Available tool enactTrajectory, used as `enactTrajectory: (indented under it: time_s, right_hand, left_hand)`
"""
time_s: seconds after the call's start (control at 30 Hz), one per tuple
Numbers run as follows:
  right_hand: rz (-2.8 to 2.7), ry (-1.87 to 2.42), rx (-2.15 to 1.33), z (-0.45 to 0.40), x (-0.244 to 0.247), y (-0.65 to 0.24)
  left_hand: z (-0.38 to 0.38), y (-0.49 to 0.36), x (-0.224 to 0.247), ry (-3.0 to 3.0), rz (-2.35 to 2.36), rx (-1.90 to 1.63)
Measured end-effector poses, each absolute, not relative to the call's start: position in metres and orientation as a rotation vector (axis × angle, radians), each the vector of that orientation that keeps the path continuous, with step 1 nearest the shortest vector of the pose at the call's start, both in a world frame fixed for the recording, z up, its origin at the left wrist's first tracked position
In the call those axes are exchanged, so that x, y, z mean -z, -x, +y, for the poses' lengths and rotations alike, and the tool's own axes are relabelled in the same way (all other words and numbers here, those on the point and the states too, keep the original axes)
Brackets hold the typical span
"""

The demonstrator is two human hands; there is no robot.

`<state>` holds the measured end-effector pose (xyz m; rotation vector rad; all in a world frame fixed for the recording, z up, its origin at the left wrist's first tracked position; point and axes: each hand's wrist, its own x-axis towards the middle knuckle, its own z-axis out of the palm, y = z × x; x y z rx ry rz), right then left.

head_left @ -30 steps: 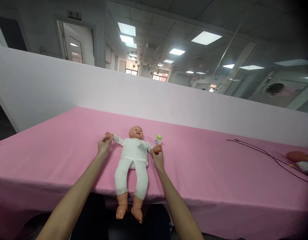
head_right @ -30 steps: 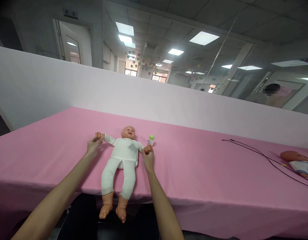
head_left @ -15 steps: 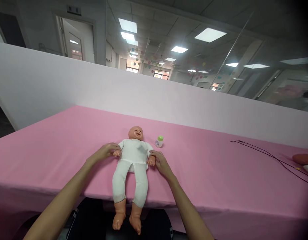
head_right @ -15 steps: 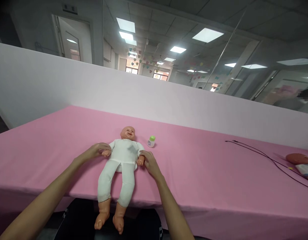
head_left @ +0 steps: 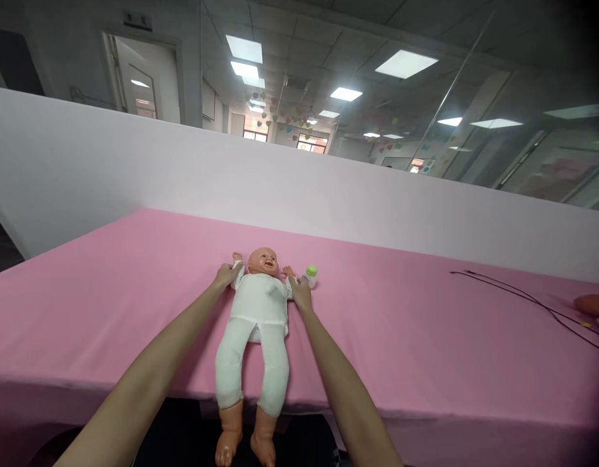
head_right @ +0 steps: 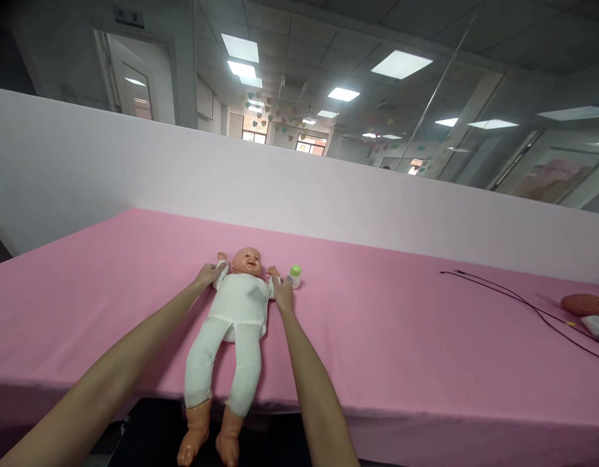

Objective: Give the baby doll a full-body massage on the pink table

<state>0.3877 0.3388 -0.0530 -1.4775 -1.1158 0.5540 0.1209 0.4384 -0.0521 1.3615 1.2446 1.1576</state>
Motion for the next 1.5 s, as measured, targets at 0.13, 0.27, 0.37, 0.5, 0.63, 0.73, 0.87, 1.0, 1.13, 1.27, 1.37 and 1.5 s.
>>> enactTrajectory:
  time_s: [0.13,0.27,0.37,0.5,0.63,0.73,0.87,1.0,1.13,1.27,1.37,1.5]
  right_hand:
    - [-1.119,1.360,-0.683,0.324,0.040,-0.397]
    - [-1.335,1.206,-0.838,0.293,0.026,-0.410]
    - [-1.463,1.209,-0.924,0.272,0.029,-0.416]
    - [-1.574,1.211,-0.983,0.263,0.039,-0.417]
    - [-1.410,1.203,-0.937,0.275,0.039,-0.413]
    - [-1.295,1.198,-0.849,0.293,0.039,-0.407]
    - [-1.218,1.341,-0.727,0.317,0.048,-0.393]
    - [-1.204,1.434,-0.639,0.326,0.057,-0.384]
    - [-1.143,1.351,-0.777,0.321,0.054,-0.391]
    - [-1.164,1.145,-0.981,0.305,0.044,-0.408]
    - [-1.367,1.143,-1.084,0.295,0.039,-0.419]
    - [-1.563,1.186,-1.140,0.287,0.041,-0.425]
  left_hand:
    - [0.422,-0.099,0.047,-1.418,1.029,-1.174]
    - [0.403,-0.070,0.040,-1.588,0.698,-1.070]
    - [0.392,-0.057,0.042,-1.745,0.610,-0.887]
    - [0.386,-0.051,0.043,-1.807,0.583,-0.803]
    - [0.387,-0.060,0.045,-1.628,0.694,-1.016]
    - [0.394,-0.076,0.052,-1.491,0.784,-1.209]
    - [0.408,-0.095,0.067,-1.512,0.906,-1.233]
    - [0.415,-0.100,0.076,-1.592,1.044,-1.185]
    - [0.410,-0.092,0.070,-1.527,0.937,-1.174]
    - [0.402,-0.073,0.057,-1.482,0.713,-1.103]
    - [0.397,-0.059,0.050,-1.601,0.636,-0.943]
    - [0.392,-0.052,0.049,-1.736,0.611,-0.809]
